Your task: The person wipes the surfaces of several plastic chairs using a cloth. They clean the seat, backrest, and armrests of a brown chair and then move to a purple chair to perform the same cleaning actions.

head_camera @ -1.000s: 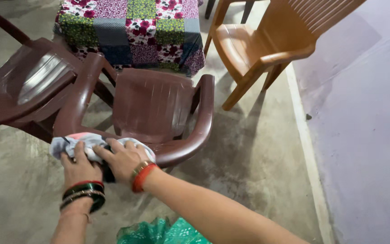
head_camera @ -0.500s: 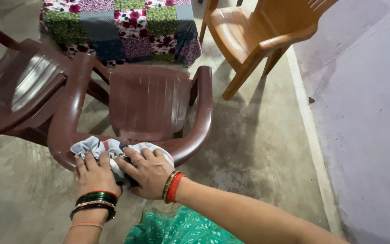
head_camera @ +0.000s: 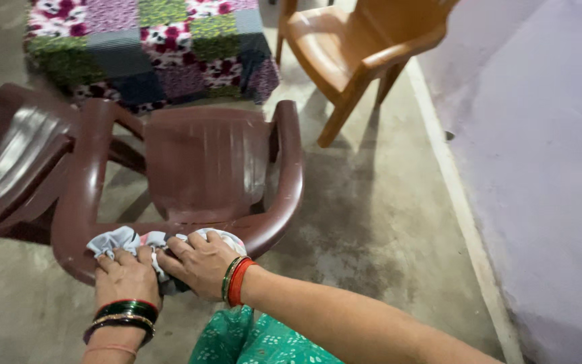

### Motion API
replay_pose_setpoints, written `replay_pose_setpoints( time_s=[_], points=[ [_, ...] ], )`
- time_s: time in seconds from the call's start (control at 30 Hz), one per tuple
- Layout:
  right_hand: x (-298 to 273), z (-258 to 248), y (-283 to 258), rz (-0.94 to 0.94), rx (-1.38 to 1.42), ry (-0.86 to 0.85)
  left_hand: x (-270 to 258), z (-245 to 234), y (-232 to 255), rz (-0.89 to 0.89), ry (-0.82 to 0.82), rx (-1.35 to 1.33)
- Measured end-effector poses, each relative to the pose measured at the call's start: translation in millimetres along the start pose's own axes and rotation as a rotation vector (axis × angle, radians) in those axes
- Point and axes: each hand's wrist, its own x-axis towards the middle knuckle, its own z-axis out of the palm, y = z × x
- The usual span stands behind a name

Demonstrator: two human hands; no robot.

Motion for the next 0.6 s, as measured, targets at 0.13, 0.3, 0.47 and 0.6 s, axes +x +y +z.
replay_pose_setpoints(
  time_s=[0.13, 0.3, 0.47, 0.6],
  points=[
    [-18, -11, 10, 0.011, -0.052, -0.080, -1, 1, 23, 0.013, 0.041, 0.016],
    [-34, -20, 8, 0.181, -0.105, -0.019, -5, -17, 36, 0.197, 0.033, -0.035],
    [-25, -9, -15, 0.401, -0.147, -0.047, -2, -44, 20, 0.281, -0.079, -0.177],
    [-30, 4, -14, 0.447, -0.192, -0.065, -1, -45, 26, 0.326, -0.070, -0.158]
  ],
)
